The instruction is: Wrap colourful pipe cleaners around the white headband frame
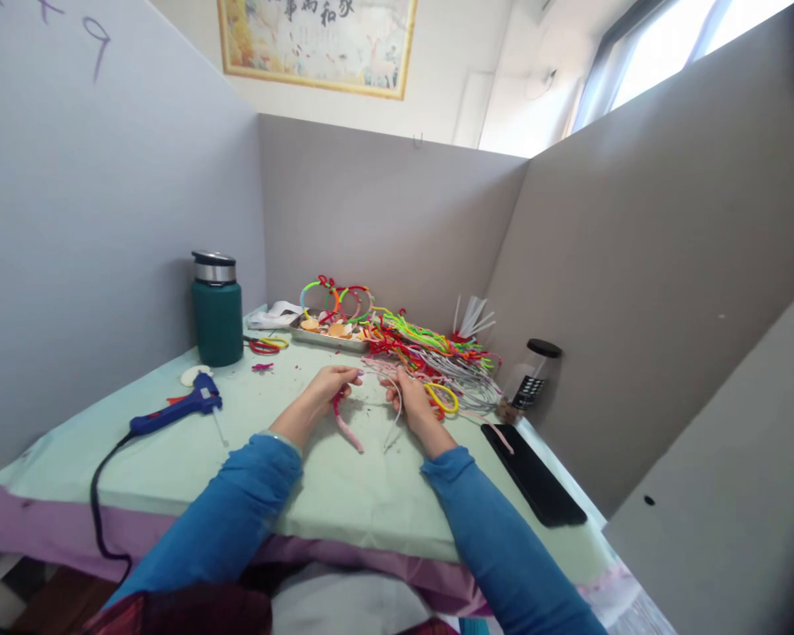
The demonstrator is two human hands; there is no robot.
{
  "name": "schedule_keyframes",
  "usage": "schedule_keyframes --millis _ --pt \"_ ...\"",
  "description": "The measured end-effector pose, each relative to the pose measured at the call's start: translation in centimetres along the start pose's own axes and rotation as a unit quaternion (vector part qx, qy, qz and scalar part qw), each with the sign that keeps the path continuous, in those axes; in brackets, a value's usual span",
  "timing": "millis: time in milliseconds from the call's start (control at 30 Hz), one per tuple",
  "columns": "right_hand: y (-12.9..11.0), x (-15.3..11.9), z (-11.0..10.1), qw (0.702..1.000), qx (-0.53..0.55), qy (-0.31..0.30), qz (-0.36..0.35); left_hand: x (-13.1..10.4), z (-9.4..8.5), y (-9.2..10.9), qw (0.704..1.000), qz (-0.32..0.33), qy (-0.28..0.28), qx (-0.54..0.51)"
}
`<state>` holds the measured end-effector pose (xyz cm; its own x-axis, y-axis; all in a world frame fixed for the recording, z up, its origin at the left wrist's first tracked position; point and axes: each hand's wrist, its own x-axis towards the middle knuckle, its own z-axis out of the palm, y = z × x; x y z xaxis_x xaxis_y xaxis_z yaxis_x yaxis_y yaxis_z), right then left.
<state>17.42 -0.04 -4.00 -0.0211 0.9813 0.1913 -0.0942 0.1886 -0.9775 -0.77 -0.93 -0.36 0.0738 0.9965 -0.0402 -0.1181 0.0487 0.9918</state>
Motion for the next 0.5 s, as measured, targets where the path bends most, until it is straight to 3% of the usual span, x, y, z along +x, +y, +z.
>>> schedule_keyframes --millis 100,233,367,500 --pt "-0.4 0.8 -1.2 0.994 0.011 0.100 -0.033 0.3 -0.1 0.1 0.999 -0.038 -0.007 -0.036" --pt "-0.7 1.6 -3.2 0.984 0.050 0.168 -0.023 0.5 -0.3 0.1 0.995 -0.055 -0.027 -0.077" --pt "-0.5 1.9 -4.2 0.982 0.067 0.177 0.028 0.5 -0.5 -0.2 0.997 -0.045 -0.040 -0.054" --pt "-0.7 2.1 -4.9 0.971 0.145 0.190 0.031 0.5 -0.5 -0.4 0.997 -0.047 -0.045 -0.045"
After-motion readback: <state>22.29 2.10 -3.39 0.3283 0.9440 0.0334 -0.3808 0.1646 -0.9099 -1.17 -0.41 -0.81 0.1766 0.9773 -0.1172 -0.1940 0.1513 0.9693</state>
